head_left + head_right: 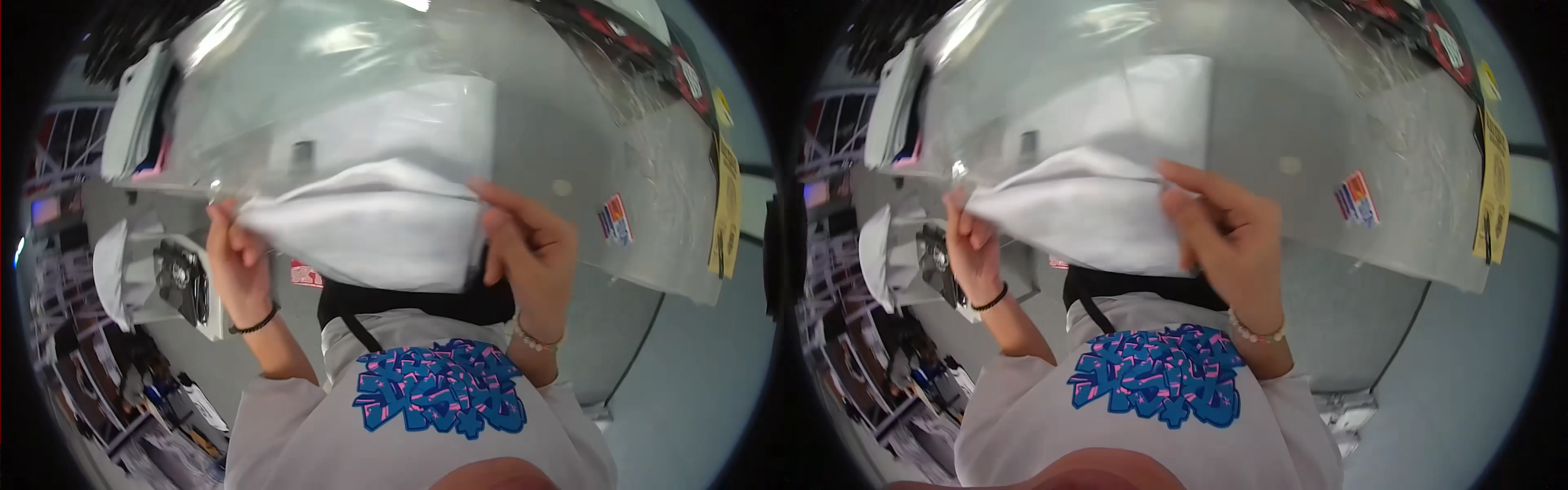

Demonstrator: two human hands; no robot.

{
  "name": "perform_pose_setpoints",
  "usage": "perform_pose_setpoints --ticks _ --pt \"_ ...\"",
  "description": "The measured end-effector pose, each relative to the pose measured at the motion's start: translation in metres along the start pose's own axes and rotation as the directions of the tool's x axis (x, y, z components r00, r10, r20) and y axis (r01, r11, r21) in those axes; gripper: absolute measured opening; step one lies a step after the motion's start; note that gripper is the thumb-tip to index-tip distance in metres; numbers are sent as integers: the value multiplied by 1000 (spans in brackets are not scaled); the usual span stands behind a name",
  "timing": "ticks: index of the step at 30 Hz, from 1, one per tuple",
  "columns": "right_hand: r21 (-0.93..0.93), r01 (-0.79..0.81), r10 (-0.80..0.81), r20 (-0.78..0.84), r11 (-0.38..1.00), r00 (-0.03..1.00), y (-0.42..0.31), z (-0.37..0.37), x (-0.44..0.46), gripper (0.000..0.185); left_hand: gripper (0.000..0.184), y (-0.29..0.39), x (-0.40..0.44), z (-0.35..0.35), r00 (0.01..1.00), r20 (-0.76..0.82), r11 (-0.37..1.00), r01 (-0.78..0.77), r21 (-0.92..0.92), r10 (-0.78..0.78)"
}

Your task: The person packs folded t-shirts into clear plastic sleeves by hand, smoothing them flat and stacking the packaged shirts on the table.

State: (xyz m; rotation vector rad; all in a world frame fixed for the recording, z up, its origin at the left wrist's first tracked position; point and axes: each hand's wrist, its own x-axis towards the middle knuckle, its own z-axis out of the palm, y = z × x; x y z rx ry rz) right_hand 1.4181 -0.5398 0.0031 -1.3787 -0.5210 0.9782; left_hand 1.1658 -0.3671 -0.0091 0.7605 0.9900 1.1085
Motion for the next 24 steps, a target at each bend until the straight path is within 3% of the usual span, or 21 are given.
perform_pose_setpoints --ticks 1,2,4,6,8,11,15,17,19,21,24 --pt "12 -17 17 -43 1000 999 0 6 4 26 34 0 3 -5 1000 30 1000 -8 6 8" --pt "8 16 -16 0 1000 1000 1 8 7 26 34 1 2 -6 1000 10 1000 -5 -27 5" --pt "2 70 -70 71 998 995 1 11 8 27 29 7 0 -15 992 121 992 58 -109 -45" --pt "-26 125 -125 13 992 992 -2 23 7 28 31 11 -1 -24 985 169 995 57 -86 -42" --pt "-121 204 -216 -95 971 972 -1 37 10 27 35 13 5 -32 968 249 998 16 62 -31" --pt "-118 226 -242 -149 967 959 1 47 8 23 34 14 4 -28 973 213 987 63 150 -94" --pt "75 196 -185 -133 978 974 2 41 14 18 35 17 15 -25 952 263 956 80 284 -158" --pt "211 145 -128 -91 967 988 8 30 14 17 33 12 18 -30 943 286 976 120 180 -169" --pt "384 91 -71 -65 919 995 7 25 19 16 32 11 17 -33 932 329 983 176 -41 -153" --pt "392 164 -141 -87 905 986 6 27 19 18 30 5 15 -33 921 376 966 180 -188 -99" --pt "380 238 -211 -113 894 971 5 26 9 24 33 -2 0 -24 966 258 970 51 -238 13"
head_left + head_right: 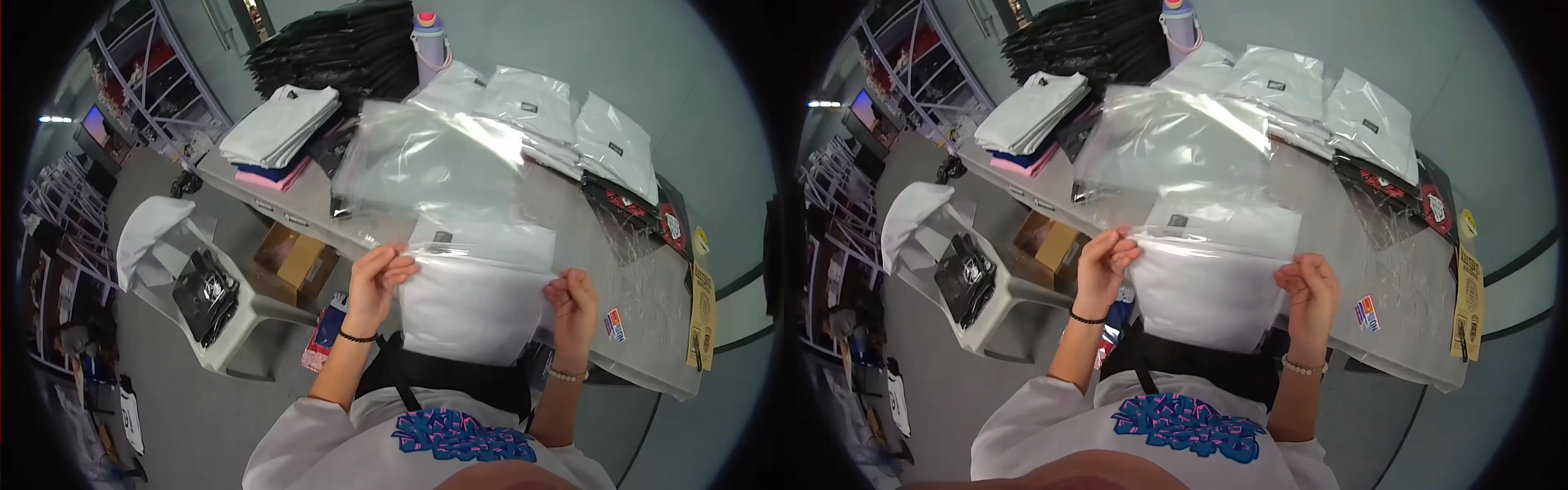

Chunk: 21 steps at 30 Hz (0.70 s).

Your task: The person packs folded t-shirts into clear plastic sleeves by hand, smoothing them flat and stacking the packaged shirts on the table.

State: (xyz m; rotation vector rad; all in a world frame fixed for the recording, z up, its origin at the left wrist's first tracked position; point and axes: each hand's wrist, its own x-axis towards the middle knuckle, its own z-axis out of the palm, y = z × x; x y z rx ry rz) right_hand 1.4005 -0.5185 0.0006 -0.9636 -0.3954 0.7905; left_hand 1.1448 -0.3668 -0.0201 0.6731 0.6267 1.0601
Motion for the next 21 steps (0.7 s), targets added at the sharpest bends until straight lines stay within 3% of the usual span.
perform_pose_setpoints --ticks 1,4,6,8,9,12,13,14,16,19,21 --pt "-2 32 -32 11 999 999 -3 0 0 26 41 -4 2 -8 997 65 998 -33 -45 36" --pt "110 -71 44 224 991 974 -7 -18 3 33 49 8 -3 -7 992 128 1000 10 10 -11" --pt "-15 -53 55 160 998 986 -10 -24 4 29 36 18 0 -6 989 112 978 76 193 -99" --pt "-73 -53 59 72 996 996 -11 -25 4 23 25 32 1 -3 977 197 889 -17 458 -82" --pt "-70 -60 59 -5 996 998 -11 -26 3 20 21 42 -1 -2 969 211 892 20 452 -129" --pt "-77 -114 127 190 990 974 -18 -27 0 11 17 62 -6 6 945 233 869 91 486 -229" --pt "-179 -141 141 -14 974 990 -25 -5 -11 7 17 63 -7 7 954 199 846 90 525 -225" --pt "-256 -32 46 48 966 998 -21 -3 -14 6 17 61 -8 8 961 169 825 88 558 -217" --pt "-387 202 -129 207 900 970 -14 -1 -15 5 16 50 -9 7 985 161 805 -49 591 -59" --pt "-537 432 -386 203 725 900 11 10 -20 3 14 40 -13 15 982 121 642 -187 744 146" --pt "-582 449 -464 134 678 876 23 19 -28 2 13 40 -19 25 969 115 482 -210 851 220"
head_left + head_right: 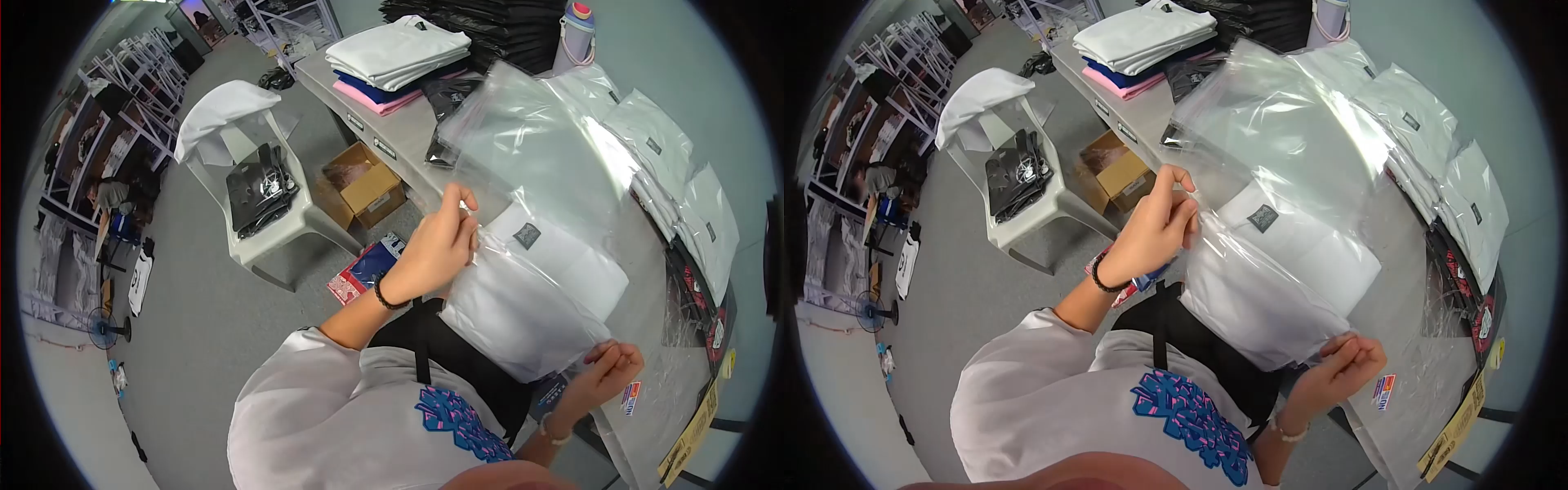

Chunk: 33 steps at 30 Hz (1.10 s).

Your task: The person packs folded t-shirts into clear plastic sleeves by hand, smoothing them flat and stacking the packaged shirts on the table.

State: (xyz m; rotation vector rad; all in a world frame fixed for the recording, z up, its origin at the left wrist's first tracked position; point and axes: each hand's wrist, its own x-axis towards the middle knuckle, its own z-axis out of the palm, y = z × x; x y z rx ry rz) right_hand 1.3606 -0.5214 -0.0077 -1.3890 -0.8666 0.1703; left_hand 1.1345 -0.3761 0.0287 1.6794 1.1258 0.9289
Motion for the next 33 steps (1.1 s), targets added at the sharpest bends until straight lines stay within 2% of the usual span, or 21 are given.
perform_pose_setpoints --ticks 3,4,8,10,11,13,15,17,18,20,23,24,25,26,27,28,29,30,31,32,33 --pt "-93 89 -97 -84 992 992 19 5 -4 4 14 -6 -1 5 996 -10 991 -92 100 94" --pt "-126 122 -135 -100 984 986 25 3 -3 5 14 -10 0 6 991 -40 989 -124 79 127" --pt "-370 401 -425 18 838 905 30 2 7 4 15 -17 -2 3 957 -138 925 -199 323 254" --pt "-274 316 -333 -20 908 943 31 2 5 3 14 -17 -5 12 938 -208 912 -189 365 278" --pt "-232 279 -296 -41 932 954 33 2 7 3 14 -17 -4 18 923 -268 925 -178 336 275" --pt "-242 390 -406 -21 889 914 36 4 13 8 13 -18 -3 28 893 -372 951 -160 264 254" --pt "-284 430 -450 -5 857 893 37 1 15 12 12 -23 1 30 939 -327 993 -75 95 102" --pt "-295 462 -485 -8 837 874 42 -2 18 13 14 -31 8 37 927 -337 986 -167 27 166" --pt "-275 482 -507 -26 832 861 47 -2 20 13 14 -39 19 43 875 -365 948 -296 115 317" --pt "-359 523 -533 80 773 843 48 -6 21 13 12 -66 26 55 713 -385 810 -501 304 585" --pt "-447 599 -604 150 665 783 63 -14 21 5 14 -100 39 63 617 -467 765 -589 260 633" --pt "-473 620 -629 164 626 760 69 -16 21 6 22 -88 33 60 661 -407 774 -576 263 630" --pt "-412 559 -586 74 719 807 67 -18 23 8 39 -82 27 53 764 -404 862 -477 172 504" --pt "-329 505 -537 -9 798 844 63 -19 23 10 46 -71 27 51 824 -400 890 -454 -41 401" --pt "-226 447 -473 -76 865 877 57 -17 21 13 47 -66 26 44 861 -347 907 -416 -63 371" --pt "7 285 -275 -245 958 930 47 -7 17 22 42 -70 26 33 931 -160 935 -343 -85 327" --pt "-17 141 -142 -67 990 988 39 -14 16 25 38 -77 19 23 968 33 966 -247 -82 250" --pt "-71 -13 21 112 997 993 30 -25 13 28 37 -77 9 20 985 99 987 -131 -93 140" --pt "-149 -139 176 273 979 946 22 -35 15 31 36 -74 7 19 986 163 994 -29 -102 45" --pt "-155 -180 222 330 971 917 16 -47 15 30 35 -69 6 18 973 227 992 72 -106 -47" --pt "-167 -221 270 382 961 884 10 -59 15 29 33 -51 3 7 961 267 997 76 -6 -71"
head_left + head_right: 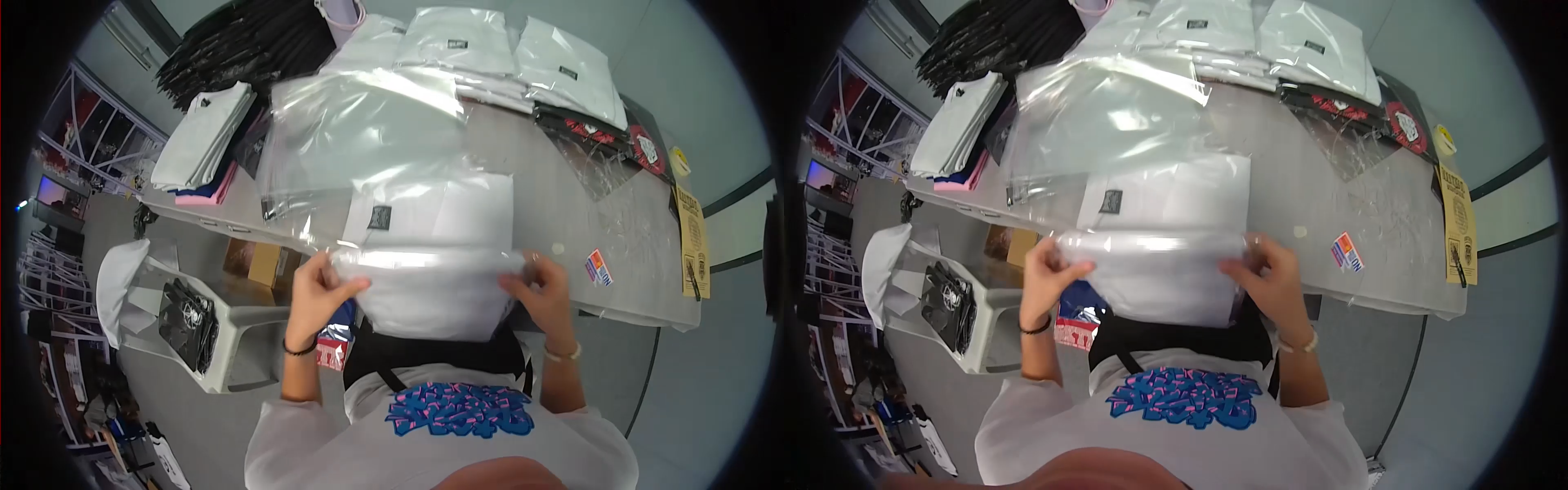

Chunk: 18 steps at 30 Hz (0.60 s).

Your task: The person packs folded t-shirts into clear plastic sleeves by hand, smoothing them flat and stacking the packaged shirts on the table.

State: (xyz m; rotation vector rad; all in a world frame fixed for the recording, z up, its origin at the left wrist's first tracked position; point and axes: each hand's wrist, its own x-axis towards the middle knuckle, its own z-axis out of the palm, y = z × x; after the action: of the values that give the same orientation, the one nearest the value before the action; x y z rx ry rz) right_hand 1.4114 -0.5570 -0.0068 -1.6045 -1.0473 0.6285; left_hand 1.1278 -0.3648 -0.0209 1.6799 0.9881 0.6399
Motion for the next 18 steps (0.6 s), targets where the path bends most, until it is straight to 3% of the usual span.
perform_pose_setpoints --ticks 1,2,3,4,5,6,7,10,11,12,13,14,15,16,18 --pt "0 -32 32 58 999 998 -8 -10 3 28 35 22 -2 -4 994 36 991 -100 -88 103" --pt "-9 148 -148 -4 989 989 -25 -19 11 26 36 45 -3 -8 976 62 964 -196 -179 210" --pt "-27 307 -308 -56 951 950 -47 -29 14 25 38 73 2 -14 935 36 931 -347 -115 353" --pt "-4 275 -272 -155 961 950 -71 -41 17 24 40 101 8 -19 883 23 882 -468 -50 469" --pt "24 235 -222 -250 972 942 -94 -51 23 23 44 126 15 -19 892 -66 883 -452 -126 447" --pt "8 314 -286 -388 949 876 -115 -56 37 23 47 151 23 -14 897 -154 876 -439 -201 414" --pt "-22 384 -340 -513 923 788 -127 -58 47 24 47 179 26 -6 850 -225 823 -521 -226 476" --pt "-83 707 -648 -486 702 587 -126 -81 51 34 40 188 38 -1 615 -267 602 -786 -138 742" --pt "-232 680 -693 -468 696 549 -117 -86 46 31 37 177 39 -3 521 -242 516 -852 -90 819" --pt "-130 766 -774 -189 630 604 -108 -88 40 33 30 160 41 -8 436 -76 435 -900 -28 897" --pt "-98 705 -708 7 702 706 -90 -97 31 32 36 141 33 -9 553 76 554 -833 19 830" --pt "-122 573 -565 97 811 820 -85 -91 16 28 30 128 31 -10 540 276 541 -837 79 795" --pt "-342 456 -393 238 822 888 -77 -93 5 30 36 118 22 -7 679 454 679 -708 196 577" --pt "-364 300 -252 173 882 952 -64 -95 0 31 55 99 19 -6 713 588 755 -607 246 382" --pt "-365 -64 87 46 929 995 -35 -93 -17 34 68 74 18 -24 739 650 742 -534 404 178"
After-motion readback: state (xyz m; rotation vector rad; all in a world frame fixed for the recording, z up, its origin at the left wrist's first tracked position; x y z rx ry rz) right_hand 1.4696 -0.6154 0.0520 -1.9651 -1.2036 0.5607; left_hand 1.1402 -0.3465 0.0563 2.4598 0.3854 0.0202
